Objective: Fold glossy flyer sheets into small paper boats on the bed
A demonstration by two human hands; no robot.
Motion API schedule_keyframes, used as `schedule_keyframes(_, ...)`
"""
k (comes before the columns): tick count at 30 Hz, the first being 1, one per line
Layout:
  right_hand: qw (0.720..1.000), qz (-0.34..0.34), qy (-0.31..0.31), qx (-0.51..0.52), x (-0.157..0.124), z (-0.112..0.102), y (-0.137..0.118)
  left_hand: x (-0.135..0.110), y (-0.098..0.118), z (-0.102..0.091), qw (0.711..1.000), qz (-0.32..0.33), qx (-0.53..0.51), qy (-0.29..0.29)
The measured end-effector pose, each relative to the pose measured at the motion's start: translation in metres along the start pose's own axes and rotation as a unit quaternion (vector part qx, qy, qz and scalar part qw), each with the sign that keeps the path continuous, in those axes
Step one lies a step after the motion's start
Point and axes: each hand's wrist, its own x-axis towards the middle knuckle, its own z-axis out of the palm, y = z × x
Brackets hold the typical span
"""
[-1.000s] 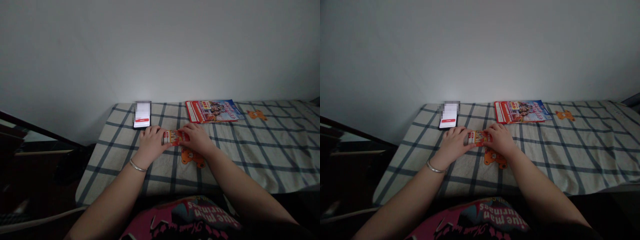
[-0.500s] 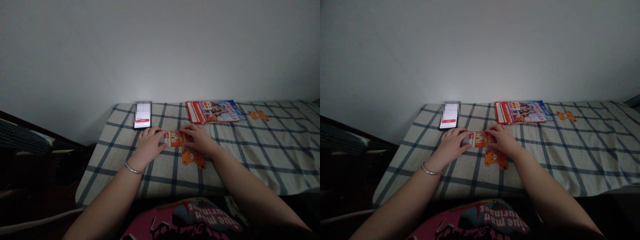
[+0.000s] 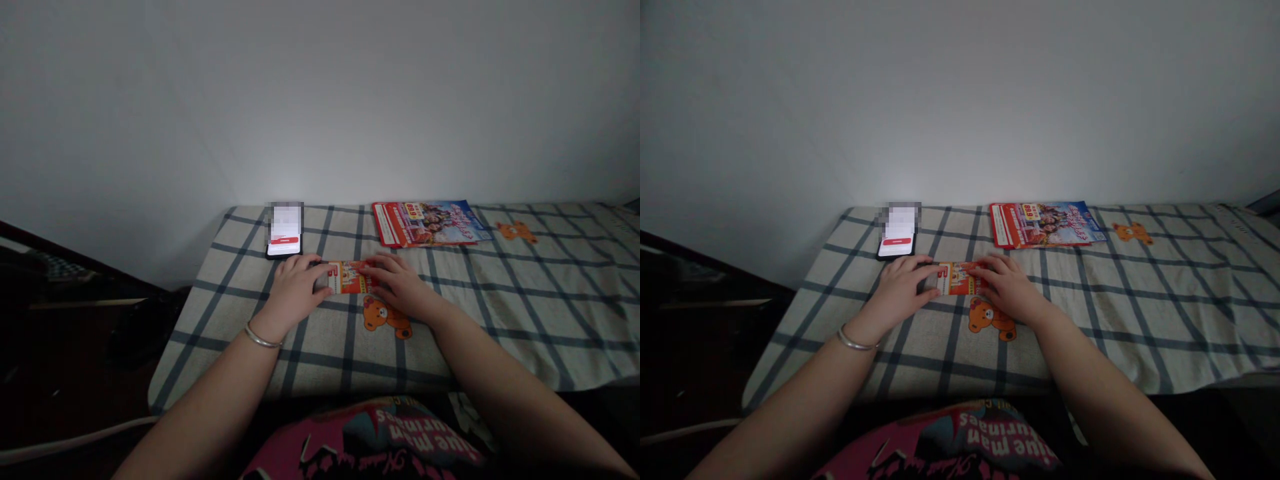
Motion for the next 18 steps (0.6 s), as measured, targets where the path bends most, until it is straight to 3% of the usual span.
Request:
schedule_keyframes(5,0.999,-0.011,-0.011,-0.038,-0.002,0.003,-0.001,0.002,-0.002,0.005,0.998,0.06,-0.022,-0.014)
schedule_keyframes(10,0.999,-0.016,-0.017,-0.035,-0.004,0.005,0.0,0.002,-0.003,0.005,0.995,0.097,-0.035,0.009)
schedule_keyframes(18,0.997,-0.042,0.065,0.021,0.002,-0.005,-0.006,0.0,0.013,-0.004,0.982,0.182,0.002,-0.039)
